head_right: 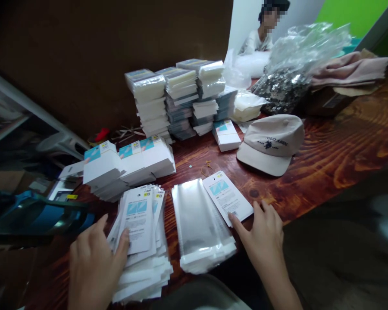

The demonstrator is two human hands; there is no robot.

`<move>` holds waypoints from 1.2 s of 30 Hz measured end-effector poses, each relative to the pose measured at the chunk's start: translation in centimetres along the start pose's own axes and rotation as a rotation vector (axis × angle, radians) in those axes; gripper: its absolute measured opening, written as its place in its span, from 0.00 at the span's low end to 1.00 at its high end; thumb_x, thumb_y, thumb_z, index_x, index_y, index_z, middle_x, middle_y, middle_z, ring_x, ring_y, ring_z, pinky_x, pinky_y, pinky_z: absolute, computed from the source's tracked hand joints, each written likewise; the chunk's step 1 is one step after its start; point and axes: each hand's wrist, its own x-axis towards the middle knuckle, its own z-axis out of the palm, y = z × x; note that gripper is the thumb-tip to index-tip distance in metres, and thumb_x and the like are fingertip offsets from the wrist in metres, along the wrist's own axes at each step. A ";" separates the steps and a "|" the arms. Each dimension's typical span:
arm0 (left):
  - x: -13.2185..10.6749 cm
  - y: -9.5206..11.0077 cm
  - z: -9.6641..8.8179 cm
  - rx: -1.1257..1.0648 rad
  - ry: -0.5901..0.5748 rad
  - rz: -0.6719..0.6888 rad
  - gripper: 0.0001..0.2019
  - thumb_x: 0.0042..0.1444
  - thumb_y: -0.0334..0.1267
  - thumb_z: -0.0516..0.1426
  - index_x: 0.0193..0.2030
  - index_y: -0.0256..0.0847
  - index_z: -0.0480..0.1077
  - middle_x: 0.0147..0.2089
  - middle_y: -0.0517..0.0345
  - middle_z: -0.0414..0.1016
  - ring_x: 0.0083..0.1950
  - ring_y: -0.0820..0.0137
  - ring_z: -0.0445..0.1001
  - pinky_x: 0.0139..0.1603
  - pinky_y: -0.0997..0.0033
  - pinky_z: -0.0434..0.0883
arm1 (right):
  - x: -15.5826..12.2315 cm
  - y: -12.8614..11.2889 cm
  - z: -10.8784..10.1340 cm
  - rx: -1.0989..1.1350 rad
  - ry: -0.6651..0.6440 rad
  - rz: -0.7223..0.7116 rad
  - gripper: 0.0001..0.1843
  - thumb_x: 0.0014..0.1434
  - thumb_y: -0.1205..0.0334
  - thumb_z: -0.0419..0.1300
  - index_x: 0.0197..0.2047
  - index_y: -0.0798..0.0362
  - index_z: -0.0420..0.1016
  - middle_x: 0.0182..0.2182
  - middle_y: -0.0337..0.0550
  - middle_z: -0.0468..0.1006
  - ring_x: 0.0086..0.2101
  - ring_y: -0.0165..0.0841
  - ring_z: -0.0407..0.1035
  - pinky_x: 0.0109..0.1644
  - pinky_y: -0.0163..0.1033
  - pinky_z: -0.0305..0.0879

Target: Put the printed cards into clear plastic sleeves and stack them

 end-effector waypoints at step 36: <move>-0.1 11.6 -0.1 -1.141 -0.433 -0.460 0.46 0.57 0.46 0.60 0.72 0.57 0.30 0.47 0.57 0.82 0.44 0.64 0.81 0.48 0.62 0.76 | 0.6 -0.4 -4.6 1.173 -0.102 0.462 0.16 0.56 0.46 0.62 0.39 0.50 0.71 0.20 0.34 0.69 0.21 0.30 0.63 0.25 0.35 0.61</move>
